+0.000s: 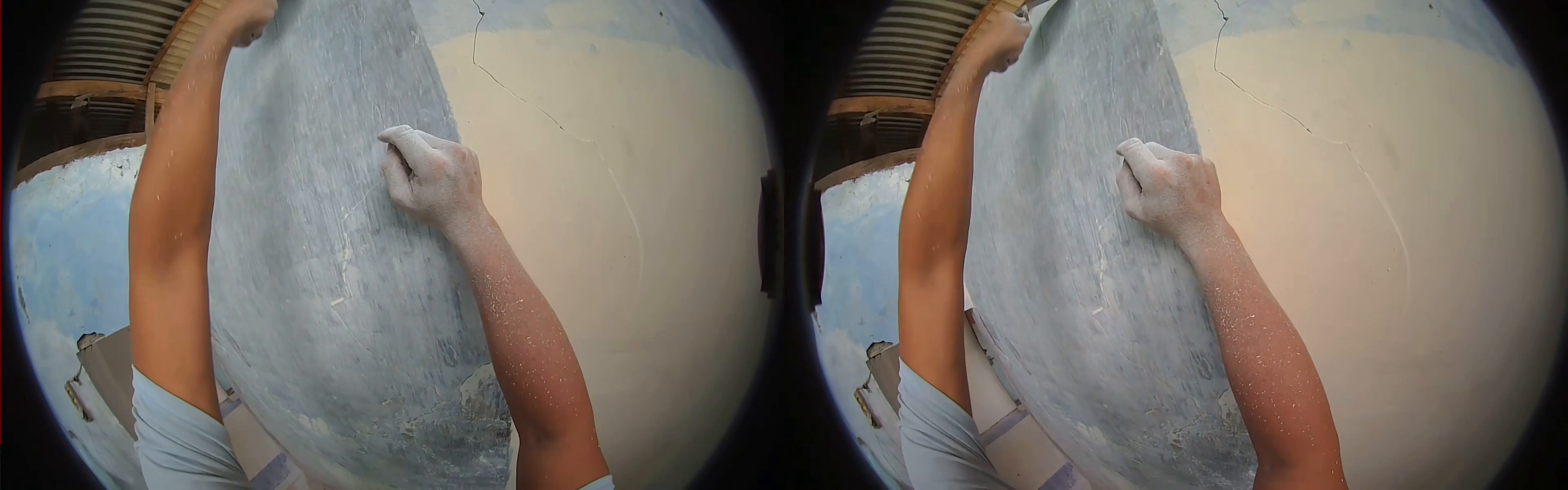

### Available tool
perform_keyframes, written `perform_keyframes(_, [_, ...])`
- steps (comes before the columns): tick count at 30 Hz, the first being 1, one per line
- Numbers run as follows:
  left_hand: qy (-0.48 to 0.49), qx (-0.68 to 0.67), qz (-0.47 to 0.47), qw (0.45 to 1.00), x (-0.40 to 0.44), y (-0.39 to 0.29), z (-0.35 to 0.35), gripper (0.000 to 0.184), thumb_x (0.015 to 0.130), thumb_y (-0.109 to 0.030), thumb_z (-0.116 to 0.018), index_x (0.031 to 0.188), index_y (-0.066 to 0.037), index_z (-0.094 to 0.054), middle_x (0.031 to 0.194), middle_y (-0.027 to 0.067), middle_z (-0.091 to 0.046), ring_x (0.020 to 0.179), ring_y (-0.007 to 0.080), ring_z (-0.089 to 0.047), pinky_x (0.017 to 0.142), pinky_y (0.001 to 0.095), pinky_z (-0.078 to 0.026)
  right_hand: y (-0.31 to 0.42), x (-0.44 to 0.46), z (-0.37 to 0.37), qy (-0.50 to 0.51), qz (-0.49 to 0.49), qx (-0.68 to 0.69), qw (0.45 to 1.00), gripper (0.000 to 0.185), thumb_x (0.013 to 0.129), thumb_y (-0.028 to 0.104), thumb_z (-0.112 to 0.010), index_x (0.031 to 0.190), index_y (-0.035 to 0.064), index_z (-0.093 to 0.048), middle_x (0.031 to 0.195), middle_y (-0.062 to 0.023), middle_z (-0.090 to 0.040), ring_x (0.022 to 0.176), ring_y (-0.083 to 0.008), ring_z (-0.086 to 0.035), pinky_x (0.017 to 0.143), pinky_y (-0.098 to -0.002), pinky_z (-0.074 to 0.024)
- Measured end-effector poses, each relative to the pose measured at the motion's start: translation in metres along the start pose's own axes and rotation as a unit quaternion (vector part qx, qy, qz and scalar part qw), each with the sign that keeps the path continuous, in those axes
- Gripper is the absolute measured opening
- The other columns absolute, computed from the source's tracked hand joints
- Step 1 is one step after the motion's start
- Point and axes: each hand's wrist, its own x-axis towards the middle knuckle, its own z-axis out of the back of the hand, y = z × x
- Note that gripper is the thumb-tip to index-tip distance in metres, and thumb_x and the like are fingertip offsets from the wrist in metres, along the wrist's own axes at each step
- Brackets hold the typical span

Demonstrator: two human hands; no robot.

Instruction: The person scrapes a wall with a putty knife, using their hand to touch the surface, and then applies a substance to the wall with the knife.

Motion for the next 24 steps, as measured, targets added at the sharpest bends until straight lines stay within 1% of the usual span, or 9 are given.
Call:
perform_keyframes(3, [-0.010,-0.031,-0.026,0.999,-0.053,0.008,0.002,0.032,0.107,-0.027,-0.049,0.088,-0.003,-0.058,0.060,-0.0007,-0.044,0.045,0.0104,-0.035,0.040,0.0319,-0.027,-0.001,0.000,-0.001,-0.009,0.005,0.008,1.000,0.017,0.087,0.010,-0.065,0.102,0.0100,-0.072,0.082,-0.0092,-0.073,0.071,-0.0275,-0.072,0.063,-0.0398,-0.0568])
perform_keyframes(5, [-0.006,-0.065,-0.015,0.998,-0.093,0.000,0.011,0.026,0.101,-0.017,-0.050,0.087,0.002,-0.060,0.059,0.0056,-0.050,0.044,0.0145,-0.042,0.040,0.0324,-0.031,-0.001,0.001,-0.001,-0.018,0.009,0.012,1.000,0.017,0.087,0.010,-0.064,0.102,0.0099,-0.072,0.082,-0.0092,-0.074,0.071,-0.0275,-0.072,0.063,-0.0398,-0.0568])
perform_keyframes(8, [-0.016,-0.012,-0.005,1.000,-0.048,0.014,0.003,0.033,0.109,-0.031,-0.050,0.091,-0.005,-0.059,0.062,-0.0006,-0.044,0.046,0.0104,-0.036,0.041,0.0314,-0.029,0.001,0.000,0.001,0.004,-0.002,0.004,1.000,0.017,0.087,0.010,-0.064,0.102,0.0097,-0.072,0.083,-0.0091,-0.074,0.070,-0.0274,-0.073,0.063,-0.0399,-0.0570])
perform_keyframes(12, [0.007,0.070,0.064,0.995,0.015,-0.008,0.012,0.028,0.108,-0.026,-0.049,0.095,-0.005,-0.061,0.061,0.0000,-0.046,0.044,0.0112,-0.037,0.040,0.0325,-0.030,0.001,0.001,0.000,0.003,-0.005,-0.002,1.000,0.017,0.087,0.010,-0.064,0.102,0.0097,-0.072,0.082,-0.0091,-0.074,0.070,-0.0273,-0.073,0.063,-0.0399,-0.0571])
perform_keyframes(16, [-0.010,0.001,0.026,1.000,-0.030,0.005,-0.002,0.027,0.107,-0.025,-0.048,0.095,-0.004,-0.061,0.061,0.0011,-0.047,0.044,0.0119,-0.038,0.040,0.0328,-0.031,0.000,0.001,0.000,-0.006,-0.005,0.003,1.000,0.017,0.087,0.011,-0.065,0.102,0.0103,-0.072,0.082,-0.0094,-0.074,0.070,-0.0286,-0.072,0.063,-0.0404,-0.0568])
perform_keyframes(18, [-0.037,0.032,-0.076,0.996,-0.071,0.012,-0.003,0.030,0.103,-0.022,-0.051,0.094,0.004,-0.064,0.061,0.0078,-0.054,0.046,0.0170,-0.049,0.038,0.0367,-0.036,0.001,-0.002,-0.001,-0.012,0.005,0.006,1.000,0.017,0.087,0.011,-0.065,0.102,0.0104,-0.072,0.083,-0.0095,-0.074,0.070,-0.0290,-0.072,0.063,-0.0405,-0.0568])
perform_keyframes(21, [-0.047,0.018,-0.035,0.998,-0.053,0.019,-0.004,0.030,0.103,-0.021,-0.050,0.098,0.005,-0.065,0.062,0.0116,-0.058,0.045,0.0202,-0.052,0.040,0.0397,-0.040,-0.002,0.000,0.001,-0.018,0.014,0.001,1.000,0.017,0.087,0.011,-0.065,0.102,0.0106,-0.072,0.082,-0.0092,-0.074,0.071,-0.0290,-0.072,0.063,-0.0404,-0.0567])
perform_keyframes(22, [-0.060,0.002,-0.021,0.998,-0.039,0.017,0.001,0.028,0.106,-0.027,-0.050,0.093,-0.005,-0.061,0.060,0.0015,-0.047,0.044,0.0115,-0.040,0.039,0.0329,-0.031,-0.001,0.000,0.001,-0.011,0.013,0.000,1.000,0.017,0.087,0.011,-0.065,0.102,0.0106,-0.072,0.082,-0.0090,-0.074,0.070,-0.0287,-0.072,0.062,-0.0402,-0.0567])
perform_keyframes(24, [-0.044,0.004,0.018,0.999,-0.008,0.004,0.010,0.028,0.105,-0.026,-0.052,0.090,-0.005,-0.061,0.059,0.0010,-0.046,0.044,0.0103,-0.039,0.040,0.0318,-0.029,0.000,0.001,0.000,-0.002,0.008,-0.004,1.000,0.017,0.087,0.011,-0.065,0.102,0.0105,-0.072,0.082,-0.0089,-0.074,0.070,-0.0284,-0.072,0.062,-0.0402,-0.0566])
